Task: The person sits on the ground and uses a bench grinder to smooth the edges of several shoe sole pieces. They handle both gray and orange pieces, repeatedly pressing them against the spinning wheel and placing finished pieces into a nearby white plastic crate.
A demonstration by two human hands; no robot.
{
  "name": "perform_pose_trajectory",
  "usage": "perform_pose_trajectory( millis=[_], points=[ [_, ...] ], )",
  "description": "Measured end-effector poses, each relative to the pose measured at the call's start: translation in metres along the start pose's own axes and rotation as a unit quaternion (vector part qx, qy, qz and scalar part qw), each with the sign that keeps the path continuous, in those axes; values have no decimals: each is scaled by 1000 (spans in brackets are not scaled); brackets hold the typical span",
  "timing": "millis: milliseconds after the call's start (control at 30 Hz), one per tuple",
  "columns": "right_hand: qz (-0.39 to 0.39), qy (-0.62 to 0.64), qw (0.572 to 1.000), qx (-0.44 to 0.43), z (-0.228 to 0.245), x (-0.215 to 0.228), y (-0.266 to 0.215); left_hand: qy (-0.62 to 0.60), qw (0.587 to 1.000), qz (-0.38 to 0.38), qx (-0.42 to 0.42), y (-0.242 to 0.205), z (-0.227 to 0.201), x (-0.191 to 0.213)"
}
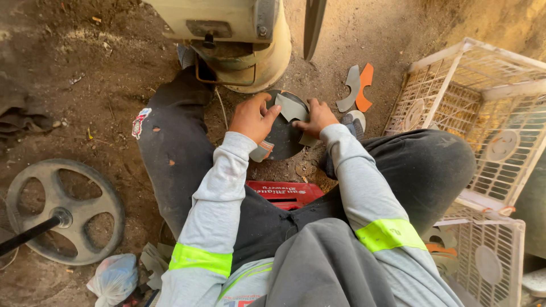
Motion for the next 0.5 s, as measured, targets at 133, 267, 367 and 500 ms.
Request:
perform_pose_trajectory(
  millis=[133,267,367,500],
  points=[
    [54,38,994,-86,-12,-9,-1,-10,1000,-8,21,4,7,0],
    [71,-29,990,-119,7,27,-4,-29,998,6,60,-1,13,-17],
    [-25,16,997,-73,44,60,-35,-171,983,-52,43,-10,9,-42],
    [-112,34,993,33,115,81,-79,-484,814,66,314,-24,15,-60]
  ],
)
Point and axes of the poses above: each hand's wrist, its own y-axis towards the middle knuckle, its own x-axis out of the back of the hand, z = x × y, the point moved 2 cm from there along y, towards the middle knuckle, and after that the axes turned 10 degrees about x, right-handed, at the moved point
